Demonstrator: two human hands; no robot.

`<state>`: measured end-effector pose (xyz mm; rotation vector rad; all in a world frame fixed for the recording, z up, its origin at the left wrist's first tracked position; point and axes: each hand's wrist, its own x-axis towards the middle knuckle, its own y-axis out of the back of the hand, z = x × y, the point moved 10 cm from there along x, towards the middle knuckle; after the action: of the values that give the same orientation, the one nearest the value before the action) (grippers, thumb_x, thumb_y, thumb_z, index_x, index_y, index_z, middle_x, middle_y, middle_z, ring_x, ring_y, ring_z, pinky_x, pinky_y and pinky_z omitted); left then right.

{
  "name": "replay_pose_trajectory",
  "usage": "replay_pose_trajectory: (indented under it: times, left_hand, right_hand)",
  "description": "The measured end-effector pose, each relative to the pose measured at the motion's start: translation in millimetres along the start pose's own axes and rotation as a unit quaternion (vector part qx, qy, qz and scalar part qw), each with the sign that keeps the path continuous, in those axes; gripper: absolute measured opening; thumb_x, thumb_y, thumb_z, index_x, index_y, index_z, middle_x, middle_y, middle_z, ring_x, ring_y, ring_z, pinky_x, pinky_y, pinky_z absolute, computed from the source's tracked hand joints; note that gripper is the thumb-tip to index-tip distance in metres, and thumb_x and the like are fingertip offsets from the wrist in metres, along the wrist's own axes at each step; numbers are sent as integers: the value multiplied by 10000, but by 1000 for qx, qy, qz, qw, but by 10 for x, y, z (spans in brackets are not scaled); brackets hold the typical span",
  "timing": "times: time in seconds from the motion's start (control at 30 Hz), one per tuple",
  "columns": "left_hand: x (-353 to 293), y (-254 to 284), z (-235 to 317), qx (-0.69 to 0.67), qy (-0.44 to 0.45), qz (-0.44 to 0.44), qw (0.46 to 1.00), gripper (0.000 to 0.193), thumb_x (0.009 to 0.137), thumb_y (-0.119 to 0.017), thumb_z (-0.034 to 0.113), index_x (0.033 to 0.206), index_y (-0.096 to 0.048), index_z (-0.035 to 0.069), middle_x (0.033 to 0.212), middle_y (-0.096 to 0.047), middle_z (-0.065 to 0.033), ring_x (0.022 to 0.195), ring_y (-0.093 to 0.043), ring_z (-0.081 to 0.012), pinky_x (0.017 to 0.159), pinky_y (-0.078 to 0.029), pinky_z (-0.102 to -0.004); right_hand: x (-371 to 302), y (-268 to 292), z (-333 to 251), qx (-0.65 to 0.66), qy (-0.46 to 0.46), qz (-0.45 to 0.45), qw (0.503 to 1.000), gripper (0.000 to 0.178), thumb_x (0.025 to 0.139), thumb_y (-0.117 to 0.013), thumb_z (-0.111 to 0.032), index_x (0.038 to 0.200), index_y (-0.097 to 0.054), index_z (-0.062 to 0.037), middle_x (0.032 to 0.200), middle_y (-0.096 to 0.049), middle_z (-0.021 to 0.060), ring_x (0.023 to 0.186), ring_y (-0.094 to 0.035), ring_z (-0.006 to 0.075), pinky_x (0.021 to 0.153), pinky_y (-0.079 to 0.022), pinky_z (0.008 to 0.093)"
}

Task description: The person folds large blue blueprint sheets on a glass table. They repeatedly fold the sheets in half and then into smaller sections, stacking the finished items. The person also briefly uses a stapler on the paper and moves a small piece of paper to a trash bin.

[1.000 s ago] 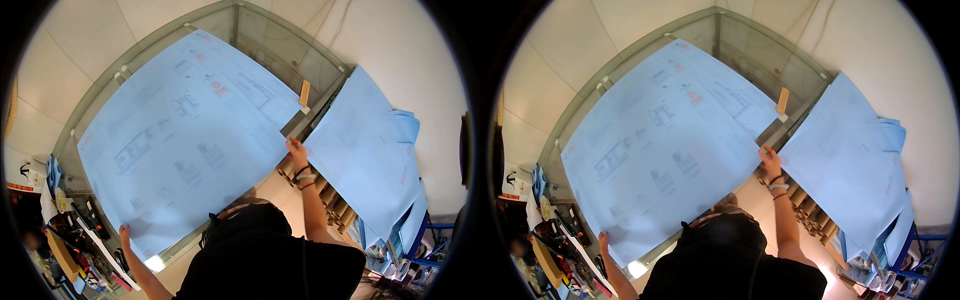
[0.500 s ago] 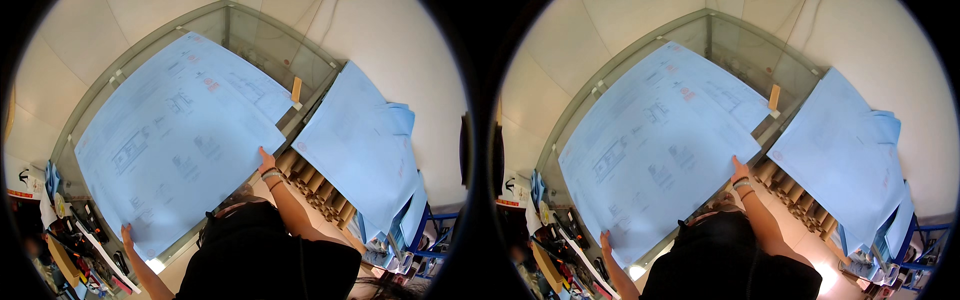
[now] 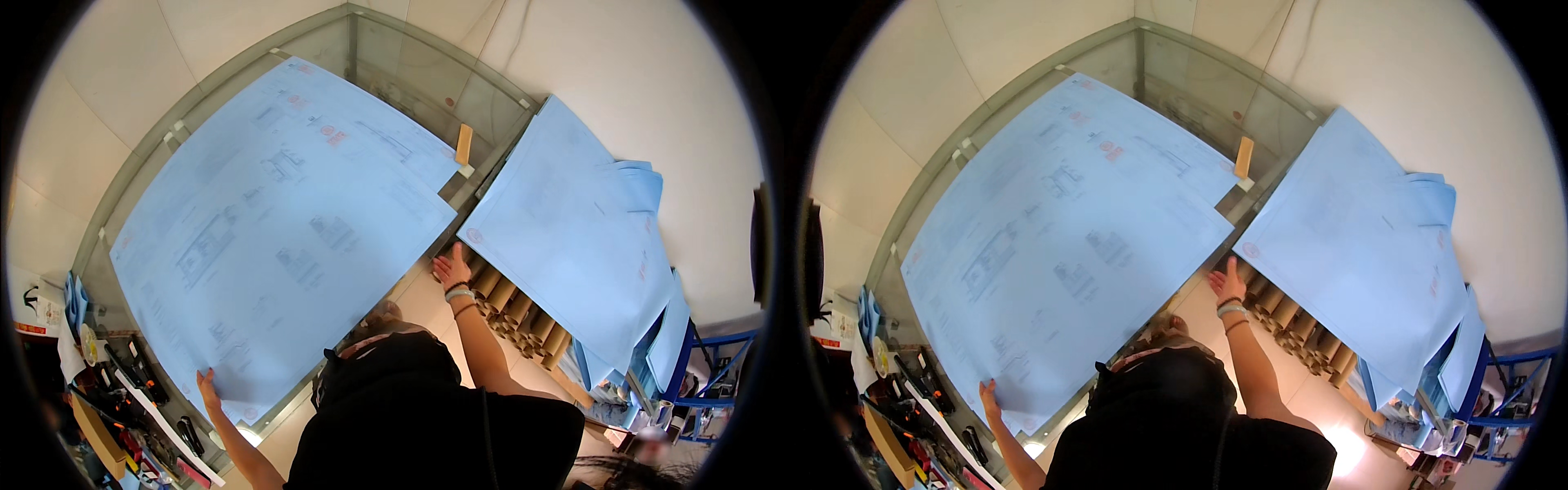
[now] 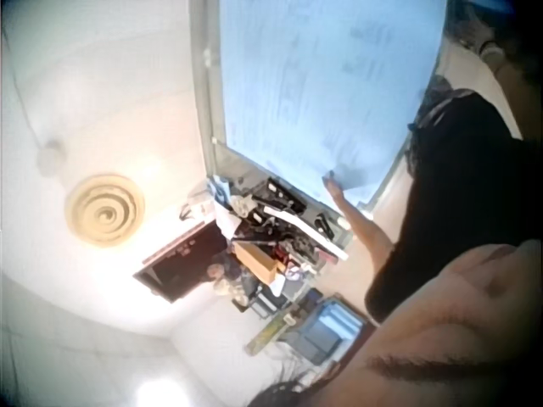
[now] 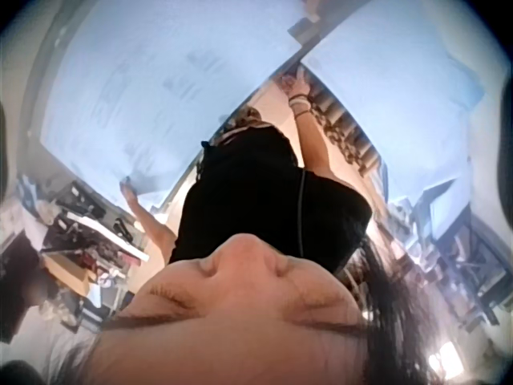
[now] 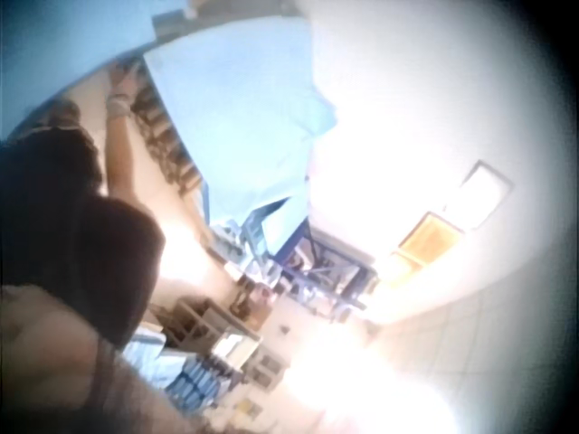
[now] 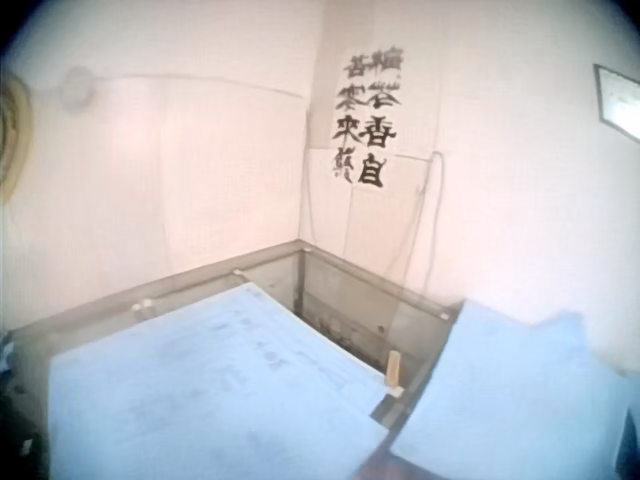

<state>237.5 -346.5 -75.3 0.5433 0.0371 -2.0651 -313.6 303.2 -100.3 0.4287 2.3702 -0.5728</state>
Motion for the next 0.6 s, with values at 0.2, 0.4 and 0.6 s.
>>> replay_pose_trajectory:
  times: [0.2, 0.4, 0.6]
  left_hand:
    - [-28, 98, -27, 24, 17, 23, 999, 689, 820, -654, 208, 1372, -356, -76, 1277, -517, -113, 1160, -471, -228, 1031, -320, -329]
    - [-111, 12, 90, 33, 30, 45, 998, 609, 845, -622, 162, 1364, -391, -58, 1300, -508, -131, 1146, -498, -250, 1003, -361, -357]
    - [-102, -58, 110, 23, 60, 10, 998, 570, 842, -614, 159, 1342, -425, -40, 1255, -540, -138, 1122, -515, -267, 952, -403, -390]
  right_hand:
    - [50, 1452, -427, 199, 66, 91, 974, 902, 755, -678, -638, 1372, -386, -47, 1193, -536, 139, 1133, -515, 295, 1028, -399, 443]
    - [-164, 2371, -1270, 345, 209, 81, 911, 721, 822, -683, -515, 1343, -442, -79, 1354, -473, 99, 1238, -453, 271, 1029, -400, 396]
    - [-228, 2840, -1562, 422, 263, 111, 860, 611, 851, -681, -442, 1307, -496, -80, 1299, -537, 71, 1181, -492, 284, 1027, -405, 435]
